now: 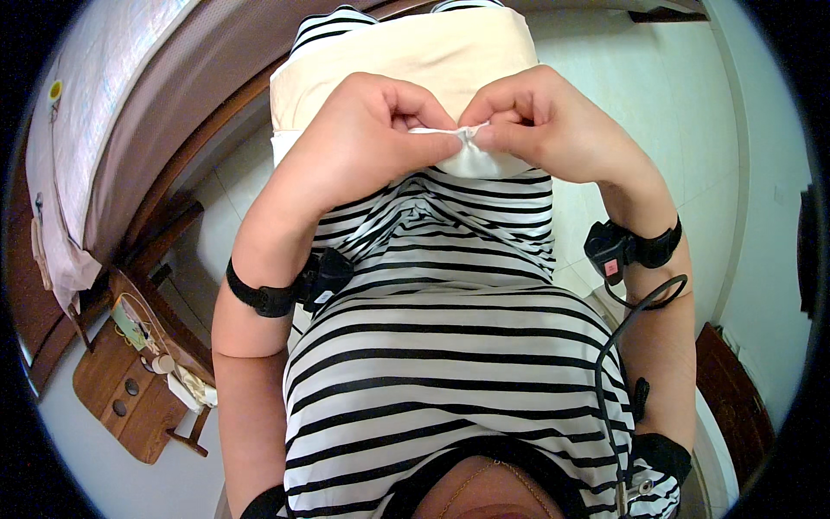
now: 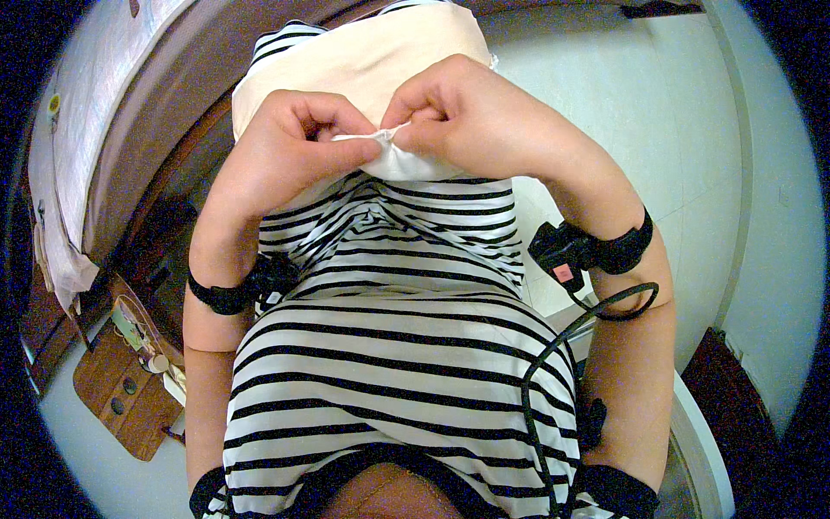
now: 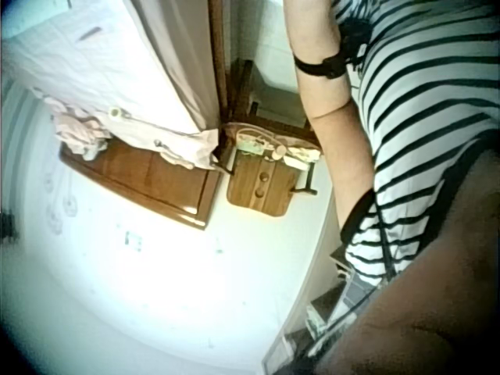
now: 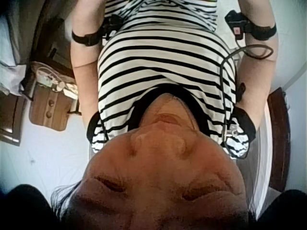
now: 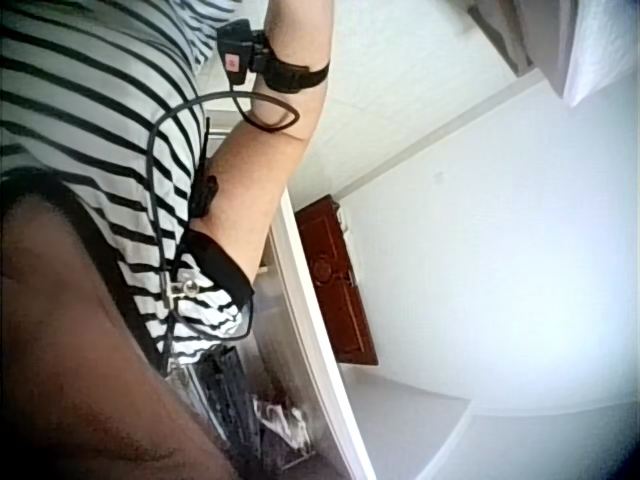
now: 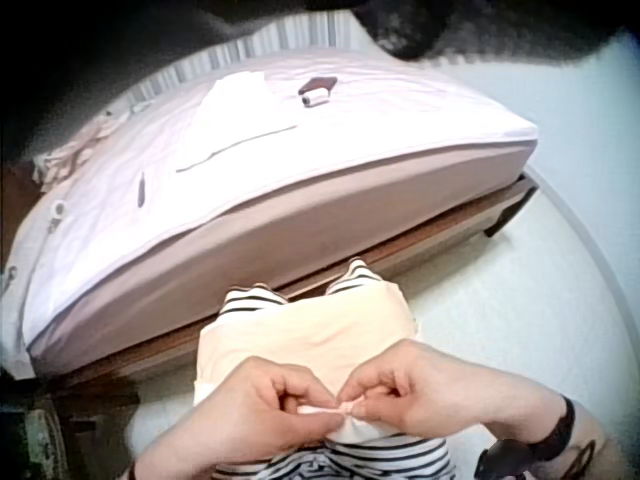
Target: The person is sewing a white cloth together using a needle and thread, pulling the thread through the fabric repeatedly.
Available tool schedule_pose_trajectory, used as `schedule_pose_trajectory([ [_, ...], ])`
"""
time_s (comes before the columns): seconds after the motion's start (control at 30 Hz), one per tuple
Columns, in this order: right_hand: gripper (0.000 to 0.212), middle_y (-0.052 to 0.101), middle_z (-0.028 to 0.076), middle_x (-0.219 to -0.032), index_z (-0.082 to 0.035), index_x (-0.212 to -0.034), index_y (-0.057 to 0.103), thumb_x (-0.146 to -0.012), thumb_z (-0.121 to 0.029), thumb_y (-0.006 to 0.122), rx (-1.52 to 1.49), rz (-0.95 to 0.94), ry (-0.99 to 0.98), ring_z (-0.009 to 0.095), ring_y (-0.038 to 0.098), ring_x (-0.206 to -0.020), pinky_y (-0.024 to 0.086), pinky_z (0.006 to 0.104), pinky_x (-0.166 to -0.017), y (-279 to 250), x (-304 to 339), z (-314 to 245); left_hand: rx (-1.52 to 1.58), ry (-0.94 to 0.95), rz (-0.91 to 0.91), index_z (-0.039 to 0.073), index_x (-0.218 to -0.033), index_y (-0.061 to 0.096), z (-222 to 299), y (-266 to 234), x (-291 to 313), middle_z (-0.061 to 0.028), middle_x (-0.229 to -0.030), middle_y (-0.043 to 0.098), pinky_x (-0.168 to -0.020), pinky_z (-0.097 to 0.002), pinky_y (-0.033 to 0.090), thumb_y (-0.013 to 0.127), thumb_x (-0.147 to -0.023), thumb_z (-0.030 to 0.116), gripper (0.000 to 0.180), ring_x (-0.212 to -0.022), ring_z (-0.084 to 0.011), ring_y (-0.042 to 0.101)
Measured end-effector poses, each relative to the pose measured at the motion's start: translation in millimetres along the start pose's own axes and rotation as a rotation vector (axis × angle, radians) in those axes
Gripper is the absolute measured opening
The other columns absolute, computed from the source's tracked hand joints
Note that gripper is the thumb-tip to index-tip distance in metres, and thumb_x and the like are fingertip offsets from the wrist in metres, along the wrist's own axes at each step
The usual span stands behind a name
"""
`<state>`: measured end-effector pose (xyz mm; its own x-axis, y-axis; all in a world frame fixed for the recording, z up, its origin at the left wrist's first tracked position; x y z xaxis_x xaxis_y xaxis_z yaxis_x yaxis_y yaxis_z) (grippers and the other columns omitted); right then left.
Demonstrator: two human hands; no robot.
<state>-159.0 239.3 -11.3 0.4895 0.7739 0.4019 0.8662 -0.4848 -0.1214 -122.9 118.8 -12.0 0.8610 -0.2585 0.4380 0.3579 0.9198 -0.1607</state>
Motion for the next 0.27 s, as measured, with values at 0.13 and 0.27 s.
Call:
schedule_pose_trajectory([
  [0.13,0.013,0.056,-0.005,-0.062,-0.001,-0.094,0.069,-0.085,-0.007,0.061,-0.172,-0.092,0.073,0.002,0.044,-0.052,0.032,0.0202,-0.045,-2,0,11,0.075,-0.036,-0.028,0.004,-0.085,0.071,-10,-3,-1,0.0095,-0.066,0.056,-0.050,-0.0157,0.031,0.075,-0.081,0.014,0.012,-0.057,0.0010,0.042],
  [0.27,0.013,0.054,-0.005,-0.060,-0.003,-0.096,0.069,-0.086,-0.009,0.062,-0.237,-0.141,0.077,0.003,0.042,-0.049,0.030,0.0198,-0.043,-3,1,12,0.069,-0.017,-0.055,0.004,-0.087,0.071,-10,-3,-3,0.0091,-0.066,0.057,-0.050,-0.0160,0.033,0.076,-0.081,0.016,0.014,-0.057,0.0010,0.044],
])
Point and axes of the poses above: each hand's wrist, its own x-axis away from the middle knuckle, its own y-axis out of the palm, z = x × y, the point moved 8 cm from there along -x, towards the middle knuckle
